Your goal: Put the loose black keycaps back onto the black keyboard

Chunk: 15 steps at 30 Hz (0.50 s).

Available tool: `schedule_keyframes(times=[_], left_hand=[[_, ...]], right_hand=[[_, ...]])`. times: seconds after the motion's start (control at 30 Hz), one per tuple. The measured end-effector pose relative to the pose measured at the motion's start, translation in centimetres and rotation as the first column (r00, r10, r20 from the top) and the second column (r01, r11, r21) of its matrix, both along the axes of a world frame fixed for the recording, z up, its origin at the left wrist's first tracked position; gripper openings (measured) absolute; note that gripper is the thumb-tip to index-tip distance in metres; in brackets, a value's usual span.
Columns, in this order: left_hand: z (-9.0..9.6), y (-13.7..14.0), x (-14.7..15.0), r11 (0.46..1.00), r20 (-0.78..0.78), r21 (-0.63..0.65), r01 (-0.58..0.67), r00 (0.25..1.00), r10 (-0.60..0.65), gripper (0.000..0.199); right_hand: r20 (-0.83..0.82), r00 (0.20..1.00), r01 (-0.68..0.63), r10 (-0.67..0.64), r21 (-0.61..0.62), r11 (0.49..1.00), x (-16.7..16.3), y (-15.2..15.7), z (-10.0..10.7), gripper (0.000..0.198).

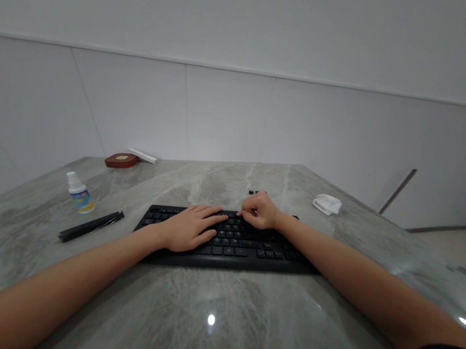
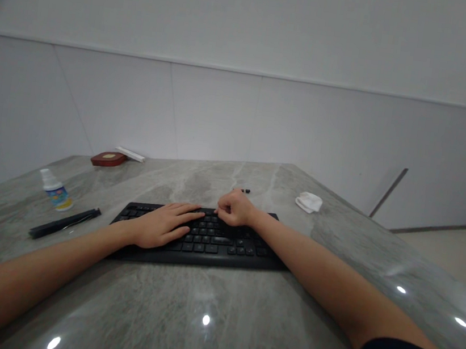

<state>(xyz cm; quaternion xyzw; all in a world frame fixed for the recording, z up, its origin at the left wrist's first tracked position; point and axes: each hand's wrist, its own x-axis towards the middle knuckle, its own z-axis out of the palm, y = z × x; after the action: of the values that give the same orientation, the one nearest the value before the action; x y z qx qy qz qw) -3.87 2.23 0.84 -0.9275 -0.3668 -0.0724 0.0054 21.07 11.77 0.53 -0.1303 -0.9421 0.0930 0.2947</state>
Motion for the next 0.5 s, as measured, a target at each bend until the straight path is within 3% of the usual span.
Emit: schedule_keyframes(times=[0.13, 0.23, 0.33, 0.37, 0.4, 0.43, 0.5], left_hand=[[-0.2, 0.1, 0.0, 1.0, 0.016, -0.007, -0.001, 1.0, 0.002, 0.048], [-0.3, 0.2, 0.0, 1.0, 0.007, 0.0, 0.0, 1.0, 0.0, 0.048], [-0.2, 0.1, 0.0, 1.0, 0.003, 0.006, 0.001, 1.0, -0.001, 0.047], [-0.1, 0.1, 0.0, 1.0, 0.008, 0.004, 0.001, 1.0, -0.001, 0.047], [-0.1, 0.1, 0.0, 1.0, 0.013, 0.003, 0.003, 1.0, -0.003, 0.047], [-0.1, 0.0, -0.1, 1.0, 0.017, 0.002, 0.008, 1.0, -0.008, 0.047], [-0.1, 0.0, -0.1, 1.0, 0.017, 0.001, 0.014, 1.0, -0.014, 0.047]], right_hand=[[0.115, 0.992, -0.054, 0.044, 0.088, 0.995, -0.2, -0.9, 0.8, 0.024], [0.159, 0.986, -0.064, 0.053, 0.064, 0.996, -0.1, -1.1, 0.5, 0.021], [0.036, 0.992, 0.125, -0.122, -0.066, 0.99, 0.4, 0.1, -0.3, 0.026], [-0.033, 0.964, 0.26, -0.265, -0.105, 0.96, 0.6, 0.8, -0.5, 0.028], [-0.106, 0.892, 0.425, -0.439, -0.128, 0.896, 1.0, 1.7, -0.6, 0.03], [-0.185, 0.77, 0.593, -0.611, -0.145, 0.792, 1.4, 2.6, -0.7, 0.032], [-0.17, 0.57, 0.785, -0.804, -0.174, 0.594, 2.4, 4.4, -0.9, 0.034]])
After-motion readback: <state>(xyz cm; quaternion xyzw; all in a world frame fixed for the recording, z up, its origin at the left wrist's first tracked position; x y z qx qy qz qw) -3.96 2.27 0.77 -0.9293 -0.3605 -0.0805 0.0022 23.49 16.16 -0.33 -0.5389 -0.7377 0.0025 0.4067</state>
